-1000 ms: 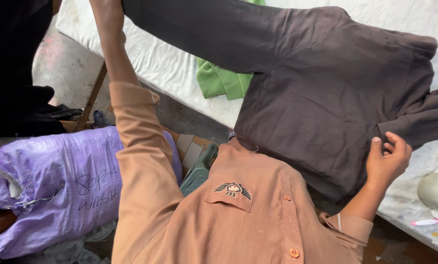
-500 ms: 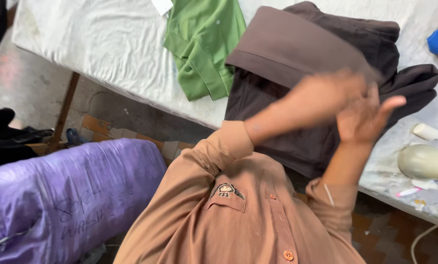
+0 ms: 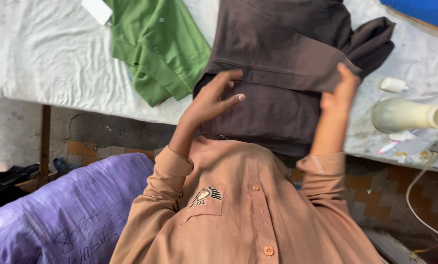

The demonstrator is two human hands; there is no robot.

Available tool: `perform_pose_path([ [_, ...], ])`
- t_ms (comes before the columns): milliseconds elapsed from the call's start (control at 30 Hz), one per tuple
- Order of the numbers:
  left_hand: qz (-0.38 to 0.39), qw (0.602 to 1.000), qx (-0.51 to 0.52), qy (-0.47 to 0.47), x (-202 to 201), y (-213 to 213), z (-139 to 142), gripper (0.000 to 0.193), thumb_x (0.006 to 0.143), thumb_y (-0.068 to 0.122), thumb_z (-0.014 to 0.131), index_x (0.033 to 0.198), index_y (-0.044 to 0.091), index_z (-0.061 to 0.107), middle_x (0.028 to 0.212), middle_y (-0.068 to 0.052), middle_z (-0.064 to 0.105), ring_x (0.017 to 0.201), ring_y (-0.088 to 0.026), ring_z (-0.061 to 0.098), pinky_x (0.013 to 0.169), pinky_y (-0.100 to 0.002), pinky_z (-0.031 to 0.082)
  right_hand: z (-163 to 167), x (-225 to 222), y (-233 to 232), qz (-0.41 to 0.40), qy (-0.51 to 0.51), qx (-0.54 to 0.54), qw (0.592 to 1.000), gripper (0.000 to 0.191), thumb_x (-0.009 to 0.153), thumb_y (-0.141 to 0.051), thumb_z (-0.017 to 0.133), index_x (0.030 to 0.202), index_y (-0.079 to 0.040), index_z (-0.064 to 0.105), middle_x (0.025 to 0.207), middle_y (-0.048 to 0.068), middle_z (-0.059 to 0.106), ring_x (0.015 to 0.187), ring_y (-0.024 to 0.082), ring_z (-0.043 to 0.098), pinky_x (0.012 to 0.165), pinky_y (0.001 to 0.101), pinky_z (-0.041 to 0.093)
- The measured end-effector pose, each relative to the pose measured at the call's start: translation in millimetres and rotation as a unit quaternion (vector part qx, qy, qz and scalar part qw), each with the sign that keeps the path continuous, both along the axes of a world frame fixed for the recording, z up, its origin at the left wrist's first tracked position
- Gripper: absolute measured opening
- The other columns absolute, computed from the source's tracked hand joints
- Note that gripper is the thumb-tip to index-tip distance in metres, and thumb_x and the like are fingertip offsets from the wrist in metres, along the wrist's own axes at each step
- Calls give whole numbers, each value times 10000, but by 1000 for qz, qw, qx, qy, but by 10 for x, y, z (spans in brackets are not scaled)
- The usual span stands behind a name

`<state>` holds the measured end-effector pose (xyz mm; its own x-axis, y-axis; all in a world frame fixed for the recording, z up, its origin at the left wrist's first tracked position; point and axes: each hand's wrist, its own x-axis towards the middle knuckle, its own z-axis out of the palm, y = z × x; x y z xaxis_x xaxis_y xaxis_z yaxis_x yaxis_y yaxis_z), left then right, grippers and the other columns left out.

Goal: The person treats a stain on a blue sweatshirt, squeezing liquid from a small white bottle onto the spot and scrubbing it with a toothbrush, then folds the blue sweatshirt aside. They then spread out a brown hoodie, apply liquid to a spot and scrub it, fold it, and begin treating a green t-shirt.

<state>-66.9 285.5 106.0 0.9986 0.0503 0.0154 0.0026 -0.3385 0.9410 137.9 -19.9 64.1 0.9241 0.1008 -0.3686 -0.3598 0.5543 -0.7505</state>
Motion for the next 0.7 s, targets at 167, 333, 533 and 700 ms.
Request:
perform_pose_path([
  [167,38,972,-11,-233,510,92,-454,813,928,147,848,1587,81,377,1611,-167,442,1466,-301,497,1248,-415,423,482,-800,850,305,-280,-97,905,594,1003,-517,597,1441,-119,558,1414,59,593,1238,164,577,1086,324,486],
  [333,440,886,-31,-146,286,1454,-611,560,1090,208,733,1547,41,457,1472,-142,625,1332,-292,657,1172,-432,561,221,-417,266,75,-396,-638,656,565,985,-461,876,1405,-178,627,1384,49,620,1256,244,628,1036,381,527],
  [533,534,809,173,-177,292,1032,-575,576,1062,166,683,1545,97,377,1437,-87,543,1240,-229,557,1027,-381,567,-426,315,-844,52,-267,-793,545,469,906,-258,823,1331,-183,640,1256,182,661,1098,424,624,845,540,518],
  [700,199,942,191,-190,1143,-529,-401,340,949,137,736,1269,91,632,1342,-121,630,1296,-326,567,1106,-449,436,386,1181,-1862,39,-275,-828,487,361,909,-152,780,1260,-178,701,1030,161,745,930,448,666,755,583,495],
])
